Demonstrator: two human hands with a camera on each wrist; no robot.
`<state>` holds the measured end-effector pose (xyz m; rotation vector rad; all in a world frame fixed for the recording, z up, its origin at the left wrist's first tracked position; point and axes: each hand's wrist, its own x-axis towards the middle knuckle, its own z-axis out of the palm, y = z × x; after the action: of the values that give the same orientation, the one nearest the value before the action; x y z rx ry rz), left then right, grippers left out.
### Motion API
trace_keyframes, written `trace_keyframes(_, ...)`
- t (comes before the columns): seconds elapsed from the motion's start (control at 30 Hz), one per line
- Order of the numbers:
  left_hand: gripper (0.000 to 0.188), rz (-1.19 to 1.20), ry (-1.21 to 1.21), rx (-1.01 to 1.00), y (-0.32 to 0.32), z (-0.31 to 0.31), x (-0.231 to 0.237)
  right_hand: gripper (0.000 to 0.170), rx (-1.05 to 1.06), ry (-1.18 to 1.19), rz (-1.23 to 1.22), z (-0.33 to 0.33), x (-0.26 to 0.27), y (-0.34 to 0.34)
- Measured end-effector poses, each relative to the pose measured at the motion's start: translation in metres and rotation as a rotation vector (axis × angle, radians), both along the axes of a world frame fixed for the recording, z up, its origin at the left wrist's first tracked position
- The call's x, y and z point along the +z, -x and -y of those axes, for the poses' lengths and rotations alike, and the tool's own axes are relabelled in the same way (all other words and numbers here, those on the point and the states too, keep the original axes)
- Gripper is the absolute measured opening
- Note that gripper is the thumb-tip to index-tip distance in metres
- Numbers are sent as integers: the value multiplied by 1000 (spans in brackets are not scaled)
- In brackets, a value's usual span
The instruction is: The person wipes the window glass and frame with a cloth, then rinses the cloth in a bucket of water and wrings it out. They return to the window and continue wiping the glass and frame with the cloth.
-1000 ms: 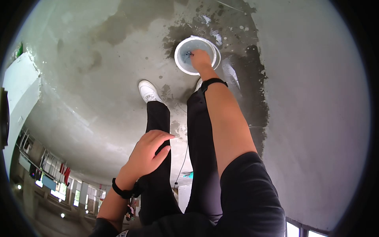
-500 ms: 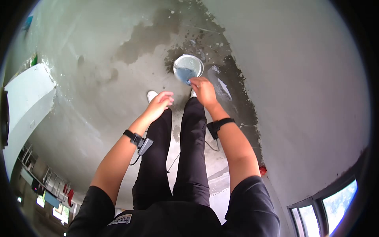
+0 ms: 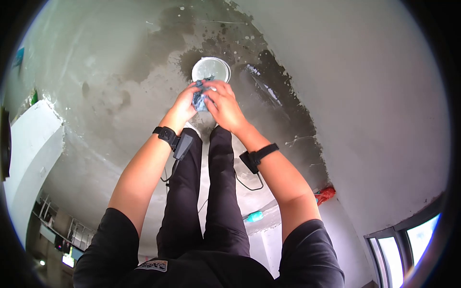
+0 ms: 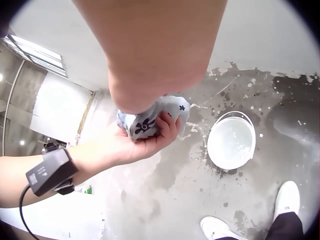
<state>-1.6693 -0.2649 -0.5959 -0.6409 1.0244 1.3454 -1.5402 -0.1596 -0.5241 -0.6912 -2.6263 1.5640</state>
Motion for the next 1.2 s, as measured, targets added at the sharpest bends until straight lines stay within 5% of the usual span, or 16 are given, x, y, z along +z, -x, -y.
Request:
trace_keyframes(0.1,27,129,13,135,-14,-4,-12,25,-111,-103,26,5,-25,5)
trace_keyframes(0.2,29,193,128,220,-20,-26,15,32,-295,320,8,7,-42,15)
trace_keyframes(0.27,29,236,-10,267,-24,-31,19,34,-345,291,-36,6,-45,23)
trace_keyframes(0.47,34,177,-80,277,-40,-31,-40,21,-508,265,-49,0,-50,38)
trace_keyframes(0.6,32,96,109,216,-26,-46,-1,19,-506,222,-59,-4,-50,45)
trace_keyframes(0.7,33,102,-7,215,-29,-26,-56,18,-507,258,-19,-8,-51,47)
trace_keyframes(0.9,31,18,134,66,-19,-44,-23,19,-303,316,-18,-27,-74,45)
trace_keyframes(1.0,25,49,-4,-17,-16,-20,-66,21,-277,102,-97,-41,-101,33)
trace_keyframes(1.2,33,53,181,122,-8,-36,-29,46,-383,-322,342,-52,-205,-9)
